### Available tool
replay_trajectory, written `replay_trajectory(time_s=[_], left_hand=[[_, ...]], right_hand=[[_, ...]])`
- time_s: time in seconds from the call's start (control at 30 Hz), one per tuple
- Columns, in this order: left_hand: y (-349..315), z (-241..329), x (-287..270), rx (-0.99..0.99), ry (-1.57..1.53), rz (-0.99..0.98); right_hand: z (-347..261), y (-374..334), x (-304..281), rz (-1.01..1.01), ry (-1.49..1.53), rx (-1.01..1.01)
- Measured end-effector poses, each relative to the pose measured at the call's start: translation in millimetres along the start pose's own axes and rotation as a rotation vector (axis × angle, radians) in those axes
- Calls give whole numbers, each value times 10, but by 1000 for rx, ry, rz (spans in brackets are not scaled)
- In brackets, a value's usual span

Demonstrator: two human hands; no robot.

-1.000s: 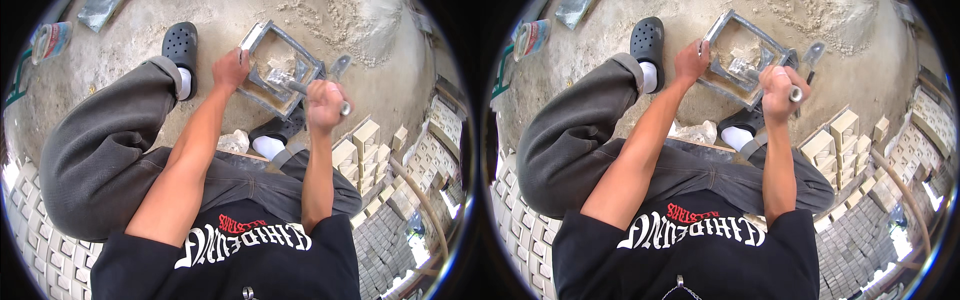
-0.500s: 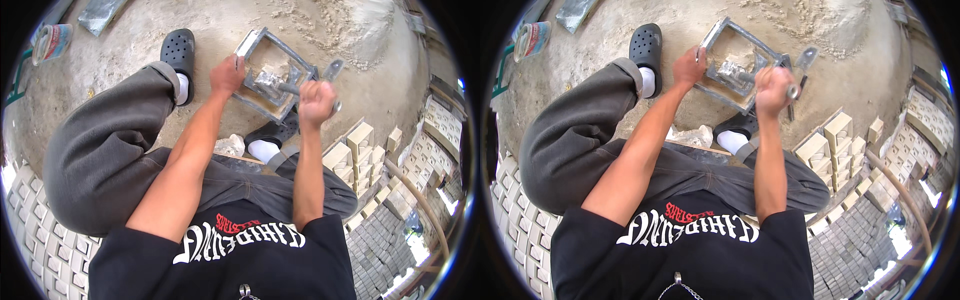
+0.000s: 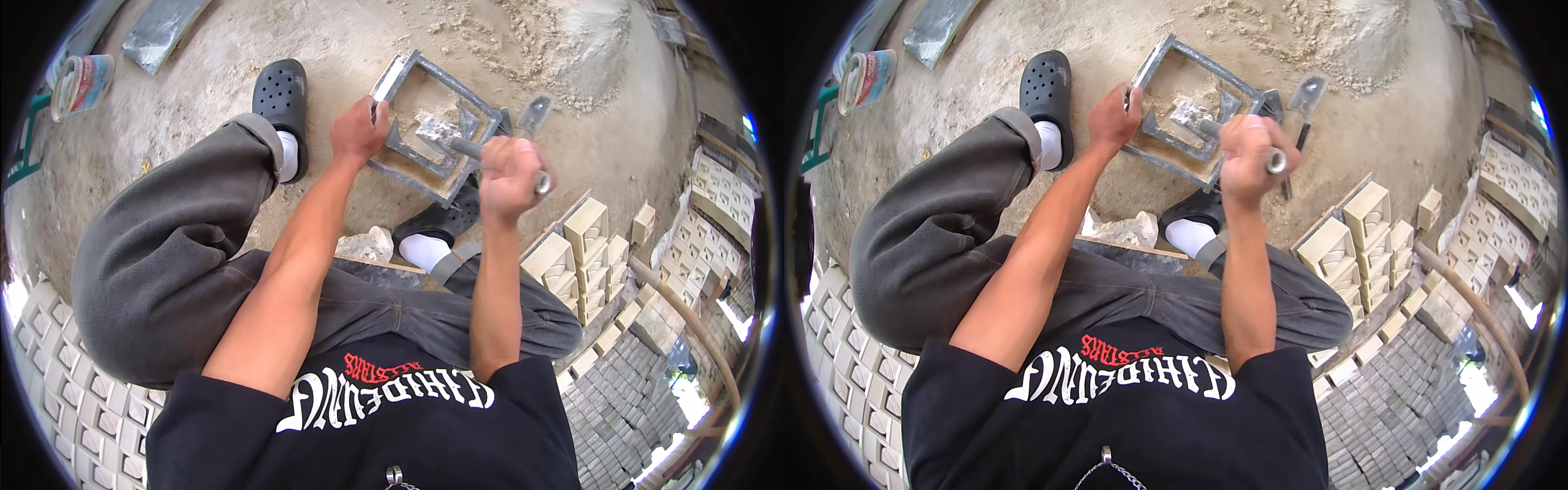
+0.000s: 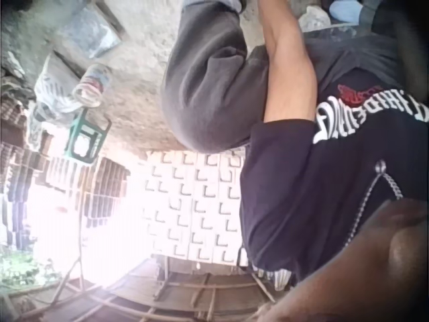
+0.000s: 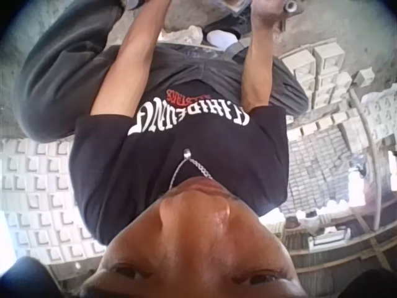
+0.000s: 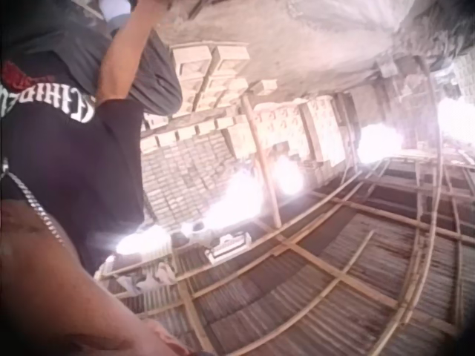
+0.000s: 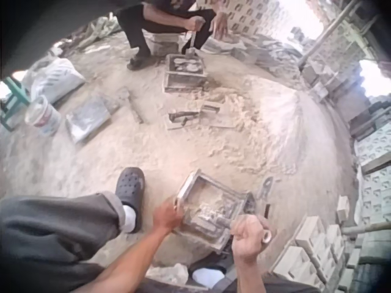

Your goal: The person scoops sand into a square mold using a trowel and compresses it by pounding it with a metal tool.

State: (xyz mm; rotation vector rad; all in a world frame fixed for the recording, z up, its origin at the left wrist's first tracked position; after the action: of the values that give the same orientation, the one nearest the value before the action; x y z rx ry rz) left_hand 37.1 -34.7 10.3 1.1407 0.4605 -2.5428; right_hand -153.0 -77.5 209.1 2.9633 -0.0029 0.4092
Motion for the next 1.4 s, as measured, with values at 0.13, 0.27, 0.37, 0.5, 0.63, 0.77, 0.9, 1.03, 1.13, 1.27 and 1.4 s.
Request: replay_trajectory(time_s=[0.13, 0.27, 0.37, 0.5, 0.63, 0.77, 0.9, 1.03, 1.13, 1.27, 1.4], left_hand=[[-14, 12, 96, 19, -20, -47], [4, 12, 29, 14, 5, -15], [34, -1, -8, 30, -29, 29], [-37, 29, 49, 32, -14, -19], [-42, -19, 18, 3, -5, -29], [-12, -49, -4, -33, 20, -63], [-41, -20, 26, 5, -51, -2], [102, -50, 37, 4, -48, 13], [-48, -32, 25, -6, -21, -38], [-3, 32, 24, 28, 16, -54], [-7, 20, 40, -6, -23, -72]], right_hand=[[389, -251, -49, 19, -251, -77], [273, -155, 44, 45, -133, 59], [78, -141, 138, -11, -25, -32], [355, -247, 109, 36, -157, -37], [275, -92, 121, 2, -69, -12], [62, -130, 249, 67, -42, -16], [342, -96, -192, 303, 124, 49], [188, -45, -52, 208, -91, -32], [174, -78, -167, 302, -29, -24], [217, -160, -37, 332, -19, -10], [298, -199, 20, 184, -3, 26]])
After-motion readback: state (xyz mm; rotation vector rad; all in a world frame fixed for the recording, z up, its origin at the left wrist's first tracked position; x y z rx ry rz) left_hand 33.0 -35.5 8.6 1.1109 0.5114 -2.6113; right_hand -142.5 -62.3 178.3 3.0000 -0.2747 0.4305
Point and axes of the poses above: each hand's wrist, its own y-axis towards the middle knuckle, its own x-axis out of the palm, z = x × y, the point moved 8 cm from there along y, towards the middle knuckle, and after that the axes turned 6 degrees about y, right-handed, at the moved point
